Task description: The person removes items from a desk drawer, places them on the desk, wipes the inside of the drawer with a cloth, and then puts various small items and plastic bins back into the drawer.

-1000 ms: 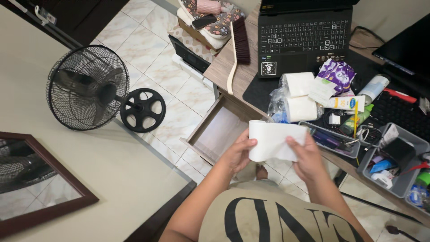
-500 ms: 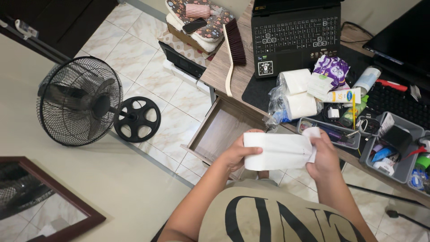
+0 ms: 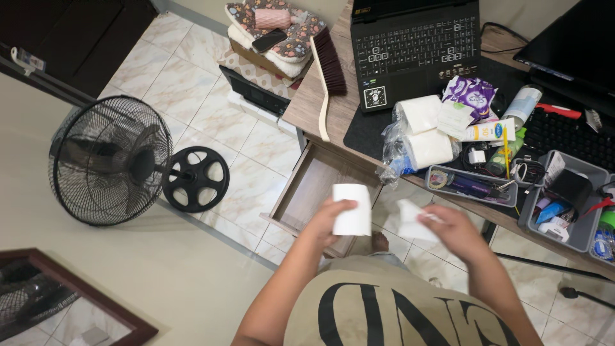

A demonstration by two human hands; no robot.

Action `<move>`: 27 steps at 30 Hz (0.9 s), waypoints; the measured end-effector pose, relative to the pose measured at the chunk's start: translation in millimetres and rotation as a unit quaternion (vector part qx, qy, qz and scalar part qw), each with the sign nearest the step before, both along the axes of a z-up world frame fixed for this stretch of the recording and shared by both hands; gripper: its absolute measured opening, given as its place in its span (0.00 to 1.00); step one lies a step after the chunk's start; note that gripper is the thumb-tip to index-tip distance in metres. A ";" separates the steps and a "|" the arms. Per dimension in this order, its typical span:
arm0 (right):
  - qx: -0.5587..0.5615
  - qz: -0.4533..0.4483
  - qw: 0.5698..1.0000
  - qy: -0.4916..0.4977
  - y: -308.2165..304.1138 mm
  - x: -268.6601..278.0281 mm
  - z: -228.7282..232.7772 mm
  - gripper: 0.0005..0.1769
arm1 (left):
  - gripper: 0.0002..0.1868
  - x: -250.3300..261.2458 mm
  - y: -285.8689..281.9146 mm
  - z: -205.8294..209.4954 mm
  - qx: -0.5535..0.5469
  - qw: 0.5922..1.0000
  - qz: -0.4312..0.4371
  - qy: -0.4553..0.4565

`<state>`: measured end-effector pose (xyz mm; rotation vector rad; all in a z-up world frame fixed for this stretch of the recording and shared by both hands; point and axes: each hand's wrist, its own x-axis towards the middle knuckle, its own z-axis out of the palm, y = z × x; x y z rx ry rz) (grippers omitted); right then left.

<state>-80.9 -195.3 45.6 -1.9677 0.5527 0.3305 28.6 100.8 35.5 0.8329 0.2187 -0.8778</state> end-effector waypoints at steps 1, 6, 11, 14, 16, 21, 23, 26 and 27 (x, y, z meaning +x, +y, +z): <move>0.003 -0.053 0.999 -0.010 -15.7 -5.3 -6.0 0.16 | 0.29 6.3 9.3 -1.5 0.005 1.000 0.014 -0.004; 0.188 -0.291 0.927 -0.145 -81.7 -46.5 -19.0 0.22 | 0.28 61.2 -21.3 0.2 0.153 0.974 0.057 -0.158; 0.287 -0.434 0.839 -0.161 -111.0 -75.6 -50.5 0.24 | 0.25 117.0 -131.2 28.7 0.467 0.704 0.126 -0.520; 0.353 -0.470 0.800 -0.119 -107.8 -70.9 -69.8 0.22 | 0.20 143.8 -216.8 31.8 0.493 0.576 0.101 -0.644; 0.366 -0.443 0.813 -0.088 -84.4 -67.3 -68.2 0.22 | 0.21 157.5 -266.7 18.7 0.473 0.501 0.039 -0.724; 0.262 -0.419 0.869 -0.008 -58.3 -25.7 -36.9 0.31 | 0.42 156.6 -333.8 -28.6 0.450 0.498 0.009 -0.741; 0.213 -0.387 0.897 0.007 -45.2 -10.3 -43.7 0.34 | 0.29 118.1 -320.0 -41.4 0.402 0.569 0.049 -0.716; 0.128 -0.210 0.964 0.102 -56.0 -9.8 -74.8 0.31 | 0.26 53.7 -249.8 -82.1 0.352 0.608 0.144 -0.697; 0.111 -0.143 0.974 0.139 -54.1 -12.6 -93.1 0.30 | 0.24 32.6 -220.6 -101.7 0.357 0.632 0.140 -0.674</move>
